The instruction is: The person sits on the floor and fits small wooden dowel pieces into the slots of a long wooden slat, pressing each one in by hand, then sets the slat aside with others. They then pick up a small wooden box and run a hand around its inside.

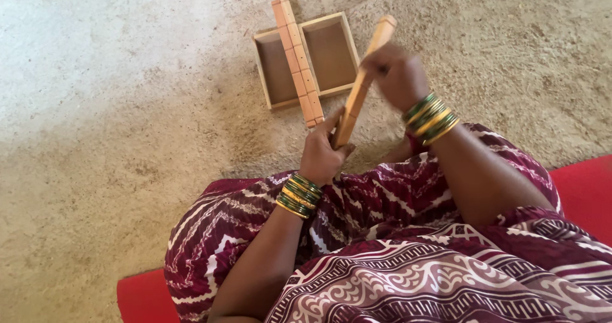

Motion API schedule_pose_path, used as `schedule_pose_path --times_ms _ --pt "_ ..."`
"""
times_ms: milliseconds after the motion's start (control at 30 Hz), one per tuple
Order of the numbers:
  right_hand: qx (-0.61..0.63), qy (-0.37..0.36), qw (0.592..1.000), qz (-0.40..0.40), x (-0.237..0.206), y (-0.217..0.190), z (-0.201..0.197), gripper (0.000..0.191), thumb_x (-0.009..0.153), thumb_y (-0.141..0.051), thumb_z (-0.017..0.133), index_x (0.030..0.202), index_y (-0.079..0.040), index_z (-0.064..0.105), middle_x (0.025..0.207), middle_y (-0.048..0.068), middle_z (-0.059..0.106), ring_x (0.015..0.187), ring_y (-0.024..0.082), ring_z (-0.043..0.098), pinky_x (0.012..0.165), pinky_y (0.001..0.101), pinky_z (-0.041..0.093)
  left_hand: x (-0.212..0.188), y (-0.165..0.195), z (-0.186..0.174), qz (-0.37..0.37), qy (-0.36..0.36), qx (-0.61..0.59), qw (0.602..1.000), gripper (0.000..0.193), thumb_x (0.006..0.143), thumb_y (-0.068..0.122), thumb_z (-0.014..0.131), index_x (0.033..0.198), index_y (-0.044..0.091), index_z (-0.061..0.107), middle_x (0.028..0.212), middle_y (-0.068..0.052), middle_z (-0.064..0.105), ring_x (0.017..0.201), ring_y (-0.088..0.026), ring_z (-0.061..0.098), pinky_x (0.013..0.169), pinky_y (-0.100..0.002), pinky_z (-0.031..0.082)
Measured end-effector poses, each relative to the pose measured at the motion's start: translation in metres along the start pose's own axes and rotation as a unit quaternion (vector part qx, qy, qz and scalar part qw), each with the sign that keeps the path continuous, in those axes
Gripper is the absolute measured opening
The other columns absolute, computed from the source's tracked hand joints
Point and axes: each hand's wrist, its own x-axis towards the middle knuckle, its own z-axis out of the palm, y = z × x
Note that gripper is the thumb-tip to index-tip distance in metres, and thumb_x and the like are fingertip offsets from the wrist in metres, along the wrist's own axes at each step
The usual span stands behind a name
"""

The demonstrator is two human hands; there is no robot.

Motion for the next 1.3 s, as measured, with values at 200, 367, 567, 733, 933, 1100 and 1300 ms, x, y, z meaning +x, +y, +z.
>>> schedule_pose_path --times_ms 200,367,567,733,933,1100,1300 --pt "-0.002 0.149 0.985 0.092 0.018 0.069 -0.035 0.004 0.095 -0.012 0.077 0.093 -0.009 0.078 0.09 0.006 0.073 0.075 0.012 0.068 0.066 0.0247 0.058 -0.001 0.005 0.0 0.133 -0.023 0.098 0.986 0.082 0.073 -0.004 0.079 0.148 0.006 0.045 0.123 -0.017 0.068 0.098 -0.023 0.073 0.085 -0.033 0.061" --pt "-0.103 0.137 0.985 0.008 0.016 0.059 -0.017 0.007 0.098 -0.013 0.076 0.091 -0.011 0.078 0.091 0.005 0.073 0.077 0.013 0.066 0.061 0.024 0.056 -0.001 -0.001 0.002 0.119 0.024 0.185 0.975 0.073 0.074 -0.002 0.08 0.141 0.005 0.052 0.116 -0.017 0.07 0.091 -0.025 0.072 0.081 -0.036 0.06" --pt "-0.099 -0.101 0.978 -0.151 -0.015 -0.032 0.025 0.013 0.101 -0.005 0.06 0.1 -0.006 0.073 0.099 0.011 0.071 0.082 0.018 0.067 0.061 0.0244 0.059 0.01 -0.022 0.0 0.024 0.096 0.222 0.97 0.072 0.079 0.001 0.074 0.146 0.004 0.046 0.112 -0.015 0.07 0.08 -0.023 0.072 0.068 -0.033 0.063" --pt "-0.105 -0.156 0.963 -0.191 -0.026 -0.06 0.024 0.031 0.094 0.0 0.056 0.118 -0.006 0.073 0.108 0.011 0.069 0.094 0.021 0.062 0.079 0.0341 0.057 0.019 -0.031 -0.004 0.068 0.188 0.203 0.958 0.066 0.076 0.004 0.08 0.136 0.001 0.054 0.112 -0.015 0.073 0.085 -0.02 0.073 0.073 -0.03 0.062" --pt "-0.194 -0.054 0.974 -0.104 0.009 -0.001 0.005 0.02 0.105 -0.009 0.057 0.118 -0.006 0.072 0.113 0.008 0.071 0.097 0.019 0.061 0.087 0.0333 0.055 0.011 -0.013 0.0 0.01 0.094 0.162 0.982 0.068 0.082 0.0 0.07 0.146 0.007 0.047 0.118 -0.015 0.07 0.079 -0.018 0.074 0.061 -0.027 0.064" --pt "-0.22 0.052 0.969 -0.096 0.023 0.042 -0.014 0.023 0.103 -0.001 0.055 0.116 -0.008 0.072 0.124 0.008 0.072 0.109 0.021 0.063 0.087 0.0327 0.056 0.005 -0.005 0.004 0.129 0.08 0.243 0.958 0.077 0.076 -0.001 0.075 0.147 0.006 0.046 0.115 -0.017 0.071 0.076 -0.019 0.071 0.062 -0.028 0.061" --pt "-0.176 -0.023 0.975 -0.131 0.002 0.012 0.02 0.033 0.097 0.007 0.05 0.121 -0.005 0.069 0.133 0.012 0.068 0.131 0.031 0.055 0.098 0.0367 0.057 0.01 -0.021 0.005 0.038 0.092 0.239 0.966 0.074 0.081 0.001 0.075 0.148 0.008 0.045 0.114 -0.014 0.071 0.076 -0.018 0.071 0.06 -0.027 0.062"
